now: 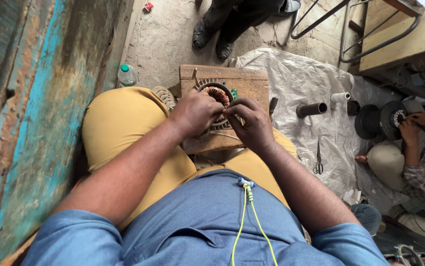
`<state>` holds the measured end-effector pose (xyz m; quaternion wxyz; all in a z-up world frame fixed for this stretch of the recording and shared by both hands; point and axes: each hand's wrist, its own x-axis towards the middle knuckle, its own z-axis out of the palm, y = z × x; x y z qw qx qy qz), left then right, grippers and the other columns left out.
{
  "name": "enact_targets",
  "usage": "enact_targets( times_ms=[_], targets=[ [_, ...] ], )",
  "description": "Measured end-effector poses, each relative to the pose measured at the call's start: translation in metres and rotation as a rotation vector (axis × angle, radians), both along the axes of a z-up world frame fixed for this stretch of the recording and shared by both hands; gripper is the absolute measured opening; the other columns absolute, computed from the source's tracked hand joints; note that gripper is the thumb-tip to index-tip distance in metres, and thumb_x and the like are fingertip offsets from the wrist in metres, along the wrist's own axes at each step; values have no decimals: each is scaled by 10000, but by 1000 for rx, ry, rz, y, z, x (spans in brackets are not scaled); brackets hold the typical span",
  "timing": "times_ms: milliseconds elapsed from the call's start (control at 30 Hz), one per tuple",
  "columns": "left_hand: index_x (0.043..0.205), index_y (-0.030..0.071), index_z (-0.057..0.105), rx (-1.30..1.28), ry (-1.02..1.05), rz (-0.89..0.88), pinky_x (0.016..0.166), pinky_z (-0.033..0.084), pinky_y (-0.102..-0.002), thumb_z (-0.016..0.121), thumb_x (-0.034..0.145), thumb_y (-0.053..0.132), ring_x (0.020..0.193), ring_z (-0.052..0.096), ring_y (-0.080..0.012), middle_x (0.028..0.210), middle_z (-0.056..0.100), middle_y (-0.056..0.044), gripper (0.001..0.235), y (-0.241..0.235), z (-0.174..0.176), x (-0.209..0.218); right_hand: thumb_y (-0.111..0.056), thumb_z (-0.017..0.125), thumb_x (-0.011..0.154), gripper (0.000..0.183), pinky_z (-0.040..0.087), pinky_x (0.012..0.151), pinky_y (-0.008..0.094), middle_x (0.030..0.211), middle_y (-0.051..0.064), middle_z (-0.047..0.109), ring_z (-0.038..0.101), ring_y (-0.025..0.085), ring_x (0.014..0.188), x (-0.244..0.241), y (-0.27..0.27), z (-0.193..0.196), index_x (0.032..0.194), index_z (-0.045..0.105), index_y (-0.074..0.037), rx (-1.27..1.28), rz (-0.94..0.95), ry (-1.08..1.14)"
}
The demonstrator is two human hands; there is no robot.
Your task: The person sits on the floor and works on a motor stator placed on a wooden block. They use a screwdriver to adjust the copper windings and tie them with a white string. The person also uses a hammer to tap the stator and continues winding and securing the coils.
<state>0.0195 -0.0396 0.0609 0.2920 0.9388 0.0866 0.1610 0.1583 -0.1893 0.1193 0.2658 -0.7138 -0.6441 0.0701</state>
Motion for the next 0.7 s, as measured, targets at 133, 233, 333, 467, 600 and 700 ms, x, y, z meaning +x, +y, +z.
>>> enact_targets(
  times_ms=[133,233,333,467,600,700],
  targets=[
    [919,149,771,-8,-5,-26,791,548,-449,780,856,216,801,723,-259,824,754,-42,93,11,-1,-2,-97,761,937,77,590,704,313,1044,53,733,736,197,846,3,-2,10,1013,751,-95,-96,-97,88],
    [903,136,763,-16,5,-33,762,577,-439,774,849,198,789,734,-275,828,750,-58,82,17,1,-1,-98,757,951,72,587,659,306,1029,42,742,733,173,778,10,-3,24,1022,757,-99,-113,-131,65],
    [878,124,757,-25,-7,-29,735,582,-441,773,844,196,782,735,-283,825,747,-69,81,21,2,2,-95,778,950,70,586,712,328,1028,43,736,725,184,839,15,-4,38,1013,748,-98,-38,-72,-75],
    [852,132,757,7,-16,-72,721,588,-436,741,807,127,792,734,-283,827,743,-75,48,23,-3,4,-67,784,925,108,571,752,367,1000,46,713,700,228,909,11,-7,39,1017,751,-114,22,12,-206],
    [802,133,757,129,74,-86,723,592,-442,702,798,99,808,737,-298,815,744,-82,65,22,-9,11,-53,763,930,127,568,756,377,1007,61,693,692,246,927,3,-6,33,1039,736,-114,34,13,-177],
    [825,130,782,171,261,-90,721,593,-452,698,782,121,821,738,-314,858,748,-117,95,16,-11,25,-54,765,921,143,564,754,387,999,63,692,686,265,915,0,-7,33,1050,741,-110,27,24,-156]
  ],
)
